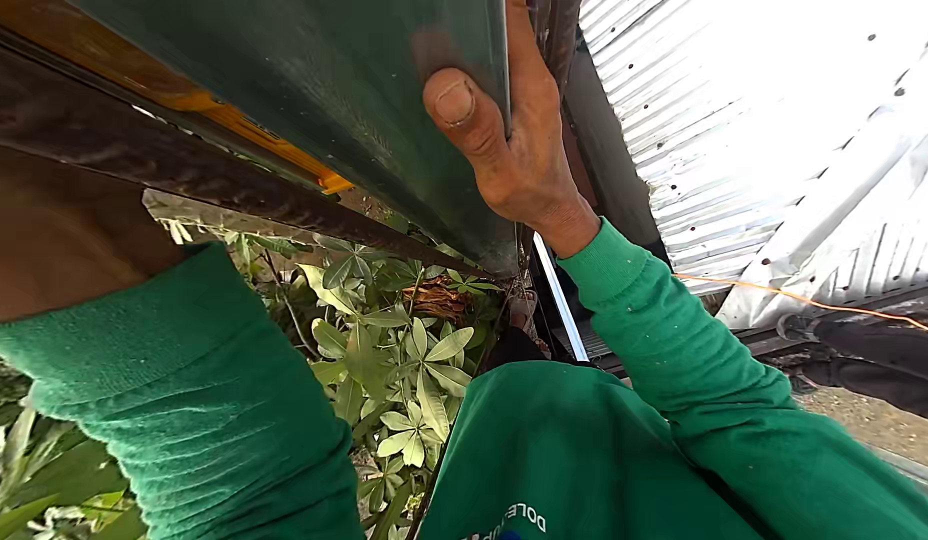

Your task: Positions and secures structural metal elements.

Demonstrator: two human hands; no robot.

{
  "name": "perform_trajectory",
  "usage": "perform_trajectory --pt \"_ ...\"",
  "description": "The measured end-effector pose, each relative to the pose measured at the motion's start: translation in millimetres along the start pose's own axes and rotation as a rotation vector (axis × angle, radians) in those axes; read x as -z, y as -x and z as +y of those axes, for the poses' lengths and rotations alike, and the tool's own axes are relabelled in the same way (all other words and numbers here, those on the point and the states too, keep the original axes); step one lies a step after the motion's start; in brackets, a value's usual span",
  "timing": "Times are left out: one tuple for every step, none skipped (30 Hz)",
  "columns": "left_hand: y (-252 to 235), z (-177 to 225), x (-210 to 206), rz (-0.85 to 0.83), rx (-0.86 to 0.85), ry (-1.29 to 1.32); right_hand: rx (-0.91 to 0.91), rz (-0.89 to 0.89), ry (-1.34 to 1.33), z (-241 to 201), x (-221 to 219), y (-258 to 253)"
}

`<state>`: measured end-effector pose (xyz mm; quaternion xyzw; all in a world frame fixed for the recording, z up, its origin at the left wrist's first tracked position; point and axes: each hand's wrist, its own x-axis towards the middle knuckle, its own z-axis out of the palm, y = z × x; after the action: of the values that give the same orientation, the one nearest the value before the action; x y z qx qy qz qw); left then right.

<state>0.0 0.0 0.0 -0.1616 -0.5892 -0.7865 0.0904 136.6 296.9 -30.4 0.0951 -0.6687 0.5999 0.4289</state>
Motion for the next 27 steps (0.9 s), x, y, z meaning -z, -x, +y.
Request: perform_trajectory --pt "-6 -3 -7 -0.071 -0.024 0.005 -0.001 -0.003 0.002 1 1 0" --pt "-15 -6 -15 -0.150 -0.058 0.013 0.007 -0.011 0.003 3 1 0" --pt "-25 -6 -24 -0.231 -0.101 0.014 0.021 -0.012 -0.002 5 1 -1" --pt "-36 -6 -33 -0.312 -0.153 -0.003 0.032 -0.018 -0.002 6 1 -2" --pt "-46 -4 -42 -0.383 -0.204 -0.040 0.043 -0.026 0.002 7 2 -4" --pt "-51 -3 -51 -0.454 -0.249 -0.060 0.050 -0.037 0.010 8 2 -6" --pt "-53 -1 -60 -0.522 -0.291 -0.040 0.057 -0.047 0.013 9 3 -7" --pt "-50 4 -70 -0.587 -0.316 0.029 0.067 -0.055 0.009 10 3 -8" --pt "-39 16 -83 -0.632 -0.319 0.059 0.073 -0.059 0.011 12 3 -9" --pt "-21 35 -102 -0.608 -0.290 0.041 0.080 -0.060 0.012 13 3 -9" --pt "3 57 -127 -0.454 -0.236 -0.019 0.088 -0.064 0.011 14 3 -10" --pt "16 70 -139 -0.422 -0.213 -0.067 0.092 -0.068 0.021 14 3 -10" --pt "19 75 -142 -0.440 -0.212 -0.087 0.089 -0.075 0.022 14 3 -10" --pt "19 75 -141 -0.464 -0.228 -0.091 0.087 -0.081 0.019 13 3 -10" --pt "17 74 -139 -0.489 -0.244 -0.082 0.085 -0.085 0.015 13 3 -11" --pt "16 71 -136 -0.508 -0.254 -0.057 0.083 -0.087 0.010 12 3 -10" --pt "16 68 -134 -0.511 -0.255 -0.018 0.076 -0.088 0.013 11 4 -8" --pt "17 66 -134 -0.485 -0.262 0.008 0.056 -0.101 0.026 8 5 -5" --pt "18 64 -135 -0.446 -0.272 0.028 0.020 -0.120 0.049 5 7 -2" --pt "17 62 -135 -0.418 -0.280 0.054 0.005 -0.123 0.065 3 7 -1" --pt "15 60 -135 -0.417 -0.292 0.076 0.006 -0.117 0.070 3 6 -1" --pt "13 58 -133 -0.432 -0.292 0.095 0.013 -0.112 0.077 4 6 -2" --pt "11 57 -132 -0.441 -0.285 0.103 0.022 -0.112 0.084 4 6 -2" --pt "10 57 -131 -0.450 -0.284 0.109 0.022 -0.123 0.090 4 6 -2" --pt "8 58 -130 -0.471 -0.288 0.121 0.022 -0.128 0.092 4 6 -2" --pt "6 59 -130 -0.488 -0.291 0.128 0.026 -0.129 0.094 5 6 -3" --pt "4 61 -130 -0.502 -0.296 0.133 0.026 -0.127 0.092 7 6 -3"
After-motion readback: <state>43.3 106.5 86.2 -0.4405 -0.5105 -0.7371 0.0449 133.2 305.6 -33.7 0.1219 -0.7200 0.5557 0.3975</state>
